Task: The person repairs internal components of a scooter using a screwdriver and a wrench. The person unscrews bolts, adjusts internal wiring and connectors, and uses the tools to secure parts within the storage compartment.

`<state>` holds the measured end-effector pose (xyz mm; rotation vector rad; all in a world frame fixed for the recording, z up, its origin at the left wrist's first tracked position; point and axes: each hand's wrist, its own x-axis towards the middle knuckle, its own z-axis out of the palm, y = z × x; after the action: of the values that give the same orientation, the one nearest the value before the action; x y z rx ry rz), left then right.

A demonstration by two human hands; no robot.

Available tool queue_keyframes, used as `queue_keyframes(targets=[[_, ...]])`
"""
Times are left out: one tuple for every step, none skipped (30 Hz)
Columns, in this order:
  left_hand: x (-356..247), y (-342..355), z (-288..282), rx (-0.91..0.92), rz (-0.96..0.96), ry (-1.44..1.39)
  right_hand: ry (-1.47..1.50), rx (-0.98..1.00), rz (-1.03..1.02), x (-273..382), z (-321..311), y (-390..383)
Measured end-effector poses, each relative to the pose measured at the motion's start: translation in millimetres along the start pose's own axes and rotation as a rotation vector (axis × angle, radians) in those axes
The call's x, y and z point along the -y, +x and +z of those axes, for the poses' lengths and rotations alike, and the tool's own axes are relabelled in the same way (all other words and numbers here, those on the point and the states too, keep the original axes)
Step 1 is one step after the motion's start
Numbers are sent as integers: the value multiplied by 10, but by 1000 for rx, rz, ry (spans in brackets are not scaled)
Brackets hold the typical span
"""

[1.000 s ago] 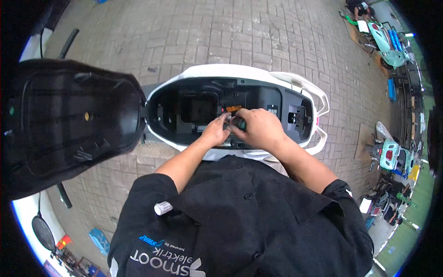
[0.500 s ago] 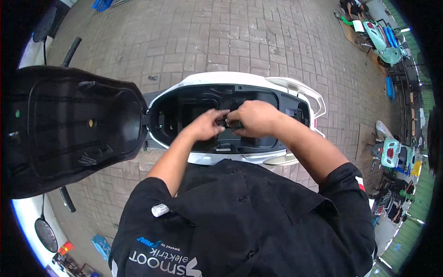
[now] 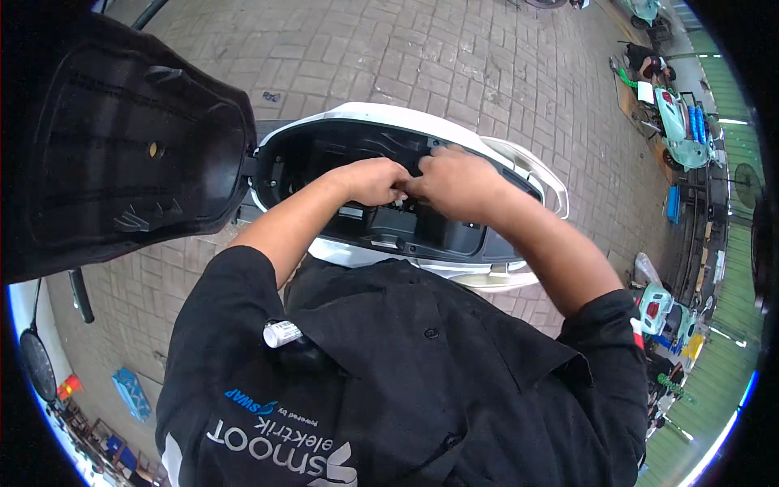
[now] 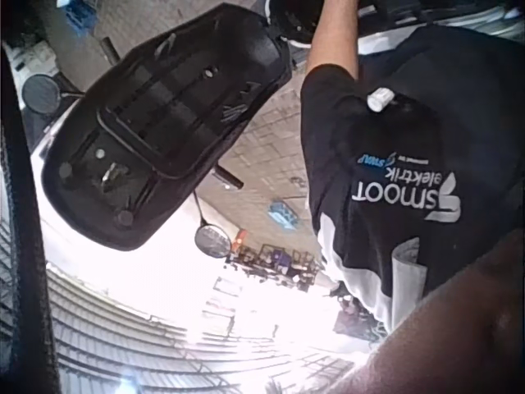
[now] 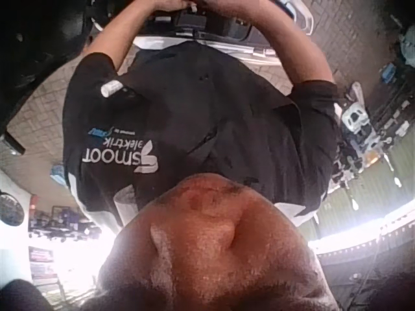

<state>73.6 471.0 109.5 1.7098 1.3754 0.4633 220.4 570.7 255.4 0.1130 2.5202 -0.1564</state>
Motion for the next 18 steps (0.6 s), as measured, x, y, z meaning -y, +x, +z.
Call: queue_keyframes(targets=[[-10,-7,-2,-1,-1,-4,-72,-111,-140,-52,16,8],[-19,-8,-11,-31,14,23,-144,-222,-279,-85,35,26],[-30,-10,-14,-61,29,51,-143,-219,-279,-100,72,52],[-113,-59,-86,-59,15,156,-129,-329,-345,-87,48,87],[-78,-51,-57,-64,15,154,-113,-439,-411,-77,26,105],[-24,-30,-4,-81,45,173,-117,-436,-413,-80,4,88],[23,-47,21,-100,70,192,-27,-227,-156,17,-169,47],[22,-49,18,-105,66,189,63,-16,105,71,-258,27],[18,-41,16,-144,44,156,60,-14,100,85,-247,50],[14,-37,42,-179,26,118,129,7,209,103,-206,60],[17,-38,58,-181,25,112,197,29,318,119,-179,68],[23,-34,67,-204,61,133,182,51,285,134,-164,77],[27,-20,74,-224,99,154,183,57,289,137,-148,63],[34,-18,80,-212,90,156,84,5,175,135,-128,42],[44,-32,89,-210,93,151,-14,-47,60,129,-107,20],[28,-49,63,-189,53,157,-11,-43,66,95,-80,-17],[19,-64,47,-169,13,163,-56,-152,-115,45,-49,-54],[78,-44,97,-213,51,139,-101,-261,-296,13,-29,-75]])
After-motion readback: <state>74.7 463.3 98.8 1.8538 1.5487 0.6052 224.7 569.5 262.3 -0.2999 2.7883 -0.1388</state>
